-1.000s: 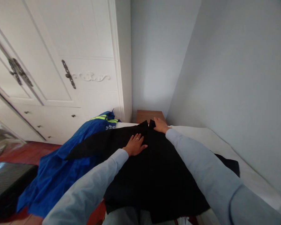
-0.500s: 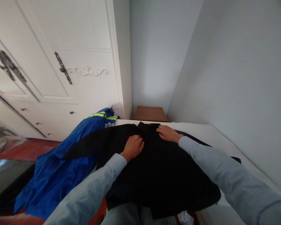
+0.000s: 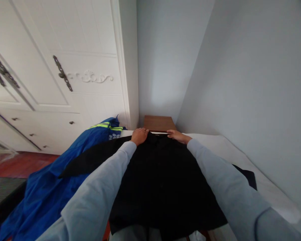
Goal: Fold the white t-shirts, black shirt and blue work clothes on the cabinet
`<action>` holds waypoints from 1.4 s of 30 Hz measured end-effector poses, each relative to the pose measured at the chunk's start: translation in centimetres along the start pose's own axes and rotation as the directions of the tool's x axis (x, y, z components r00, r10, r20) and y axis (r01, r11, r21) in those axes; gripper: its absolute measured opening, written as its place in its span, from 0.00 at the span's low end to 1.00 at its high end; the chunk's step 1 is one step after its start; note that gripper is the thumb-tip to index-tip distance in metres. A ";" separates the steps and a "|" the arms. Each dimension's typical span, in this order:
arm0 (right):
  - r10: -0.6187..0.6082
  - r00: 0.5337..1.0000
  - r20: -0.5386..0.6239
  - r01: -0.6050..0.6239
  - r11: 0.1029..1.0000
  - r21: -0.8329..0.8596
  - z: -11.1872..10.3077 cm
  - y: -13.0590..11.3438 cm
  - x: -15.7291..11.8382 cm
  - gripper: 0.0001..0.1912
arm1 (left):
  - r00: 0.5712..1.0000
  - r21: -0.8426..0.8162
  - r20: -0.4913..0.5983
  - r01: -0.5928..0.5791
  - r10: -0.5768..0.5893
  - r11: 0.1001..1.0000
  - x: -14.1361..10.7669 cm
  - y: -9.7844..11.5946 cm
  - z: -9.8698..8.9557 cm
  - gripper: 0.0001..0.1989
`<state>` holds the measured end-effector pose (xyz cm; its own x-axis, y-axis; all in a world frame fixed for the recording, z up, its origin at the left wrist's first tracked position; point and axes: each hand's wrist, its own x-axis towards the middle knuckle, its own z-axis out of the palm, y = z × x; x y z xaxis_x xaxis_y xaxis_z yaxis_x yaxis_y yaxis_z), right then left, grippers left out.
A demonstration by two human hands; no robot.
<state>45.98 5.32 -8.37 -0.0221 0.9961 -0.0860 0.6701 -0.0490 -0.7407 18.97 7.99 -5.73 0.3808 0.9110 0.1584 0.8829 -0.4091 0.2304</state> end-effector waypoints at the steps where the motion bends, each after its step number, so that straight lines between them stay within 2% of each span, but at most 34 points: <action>1: 0.008 1.000 0.021 -0.009 0.999 0.044 -0.1 0.5 0.0 0.25 | 0.999 -0.003 0.032 -0.008 0.008 1.000 0.5 -0.3 0.2 0.23; 4: 0.015 0.996 0.083 -0.033 0.975 0.219 -0.5 1.8 -0.1 0.29 | 0.993 -0.022 0.108 -0.037 0.039 0.999 1.2 -1.1 1.2 0.18; 6: 0.028 0.993 0.110 -0.058 0.959 0.278 -0.5 2.5 0.2 0.25 | 0.991 -0.037 0.125 -0.046 0.051 0.998 1.3 -1.6 1.9 0.13; 8: 0.057 0.997 0.053 -0.069 0.966 0.249 -0.2 2.9 0.8 0.18 | 0.991 -0.054 0.122 -0.045 0.052 0.998 1.3 -2.1 2.4 0.10; 10: 0.077 0.995 -0.065 -0.062 0.975 0.213 0.3 3.2 1.7 0.15 | 0.993 -0.072 0.107 -0.041 0.048 0.997 1.4 -2.4 2.7 0.10; 12: 0.079 0.981 -0.177 -0.044 0.981 0.191 0.9 3.4 2.8 0.14 | 0.995 -0.083 0.088 -0.037 0.044 0.996 1.6 -2.6 2.8 0.10; 16: 0.073 0.955 -0.287 -0.039 0.992 0.121 2.0 4.0 4.6 0.12 | 0.994 -0.080 0.105 -0.027 0.035 0.996 2.1 -2.7 2.8 0.09; 19: 0.050 0.944 -0.327 -0.037 0.998 0.046 2.3 4.7 5.2 0.13 | 0.990 -0.061 0.140 -0.017 0.025 0.998 2.1 -3.0 2.6 0.09; 22: 0.013 0.942 -0.335 -0.022 0.999 -0.025 2.1 5.3 5.0 0.14 | 0.989 -0.030 0.145 0.000 0.004 1.000 1.8 -3.7 2.3 0.15; 24: -0.009 0.943 -0.333 -0.015 0.997 -0.071 2.0 5.5 4.7 0.15 | 0.990 -0.001 0.136 0.026 -0.026 1.000 1.5 -4.2 2.1 0.16; 29: -0.057 0.940 -0.335 -0.008 0.982 -0.189 1.9 4.6 3.5 0.19 | 0.995 0.057 0.009 0.095 -0.096 0.994 0.9 -4.0 1.7 0.20; 31: -0.129 0.933 -0.336 0.023 0.953 -0.302 2.1 4.0 2.6 0.24 | 0.998 0.048 -0.066 0.012 -0.009 0.999 0.6 -3.3 2.0 0.22; 33: -0.219 0.924 -0.313 0.073 0.905 -0.418 2.5 3.5 1.5 0.28 | 0.979 0.036 -0.111 -0.167 0.170 0.985 0.3 -2.5 2.6 0.24; 35: -0.279 0.927 -0.249 0.130 0.866 -0.483 3.1 3.4 0.6 0.30 | 0.940 0.028 -0.076 -0.331 0.332 0.943 -0.1 -1.8 3.5 0.27; 36: -0.290 0.934 -0.208 0.153 0.851 -0.503 3.4 3.5 0.2 0.31 | 0.927 0.023 -0.026 -0.374 0.375 0.927 -0.3 -1.6 4.0 0.30; 39: -0.250 0.961 -0.122 0.137 0.808 -0.572 3.9 4.3 -0.3 0.33 | 0.910 0.013 0.125 -0.400 0.396 0.916 -0.8 -1.2 5.4 0.34; 42: -0.185 0.974 -0.129 0.062 0.770 -0.635 3.8 5.4 -0.3 0.33 | 0.916 0.007 0.163 -0.371 0.365 0.928 -1.0 -1.4 5.9 0.35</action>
<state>46.80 4.44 -14.83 -0.0495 0.9890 0.1392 0.9858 0.0707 -0.1524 18.97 8.01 -11.92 0.7164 0.6939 0.0725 0.6802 -0.7178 0.1488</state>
